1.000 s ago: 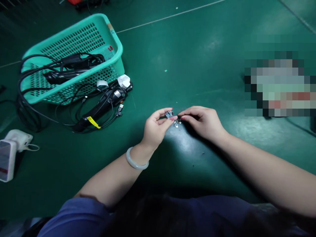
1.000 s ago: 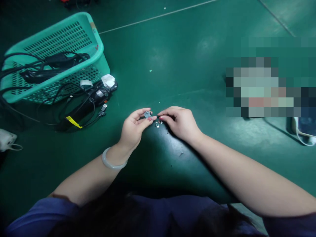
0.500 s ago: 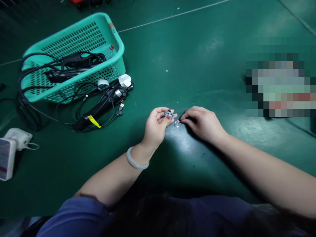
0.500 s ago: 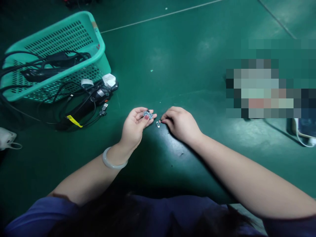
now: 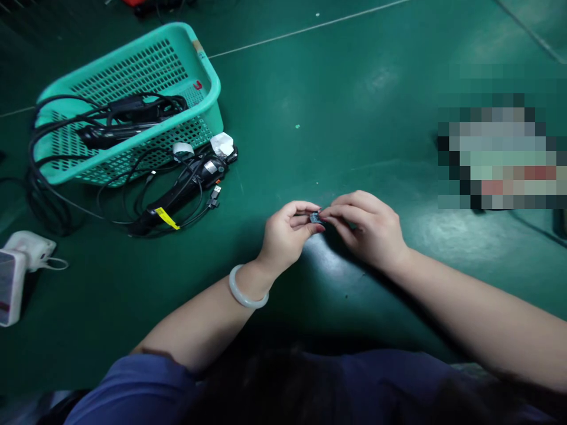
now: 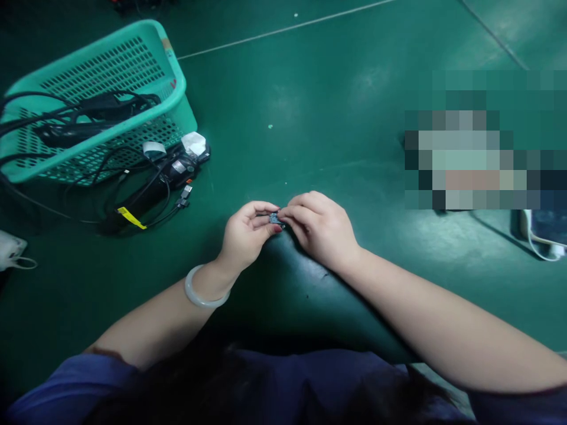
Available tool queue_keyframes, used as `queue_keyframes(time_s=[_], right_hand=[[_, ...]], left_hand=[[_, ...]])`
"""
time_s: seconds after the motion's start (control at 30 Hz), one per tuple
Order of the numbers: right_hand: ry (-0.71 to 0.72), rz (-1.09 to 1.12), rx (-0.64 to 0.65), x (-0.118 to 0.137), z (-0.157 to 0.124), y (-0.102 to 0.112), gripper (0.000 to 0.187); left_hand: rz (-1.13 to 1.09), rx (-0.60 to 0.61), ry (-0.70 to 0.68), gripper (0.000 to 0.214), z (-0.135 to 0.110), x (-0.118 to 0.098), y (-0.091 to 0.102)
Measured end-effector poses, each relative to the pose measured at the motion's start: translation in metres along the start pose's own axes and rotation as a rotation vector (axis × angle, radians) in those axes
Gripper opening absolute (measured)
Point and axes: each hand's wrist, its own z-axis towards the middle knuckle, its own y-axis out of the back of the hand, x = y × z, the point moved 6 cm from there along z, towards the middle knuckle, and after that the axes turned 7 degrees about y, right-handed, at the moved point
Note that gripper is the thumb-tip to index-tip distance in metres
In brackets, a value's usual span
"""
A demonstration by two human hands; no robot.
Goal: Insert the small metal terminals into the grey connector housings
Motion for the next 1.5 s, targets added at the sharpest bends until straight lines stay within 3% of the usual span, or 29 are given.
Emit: queue_keyframes(time_s=[0.33,0.57,0.8,0.97,1.07,1.33,1.5], right_hand=[[-0.155,0.195,-0.026,0.001,0.001,-0.003,0.015],[-0.333,0.199,-0.011,-0.021,-0.004,-0.003,0.018],[-0.224,0.053,0.279,-0.020,-0.008,-0.024,0.013],[-0.159,0.004,0.341,-0.017,-0.009,-0.028,0.024],[-0.125,-0.005,0.357,-0.017,-0.009,-0.031,0.021],[-0.113,0.038,0.269,-0.022,-0.007,-0.028,0.016],[-0.211,0.135,0.083,-0.024,-0.004,-0.013,0.016]], left_hand=[[-0.011,-0.018,0.035,0.032,-0.001,0.000,0.001],[-0.339,-0.042,0.131,0.030,0.005,0.002,0.006],[-0.540,-0.111,0.179,0.017,0.004,-0.002,0.010],[-0.511,-0.125,0.144,0.019,0.004,-0.001,0.010],[-0.478,-0.141,0.140,0.021,0.004,0.000,0.010],[-0.369,-0.136,0.085,0.028,0.005,0.000,0.009],[-0.286,-0.143,0.062,0.029,0.006,0.002,0.010]])
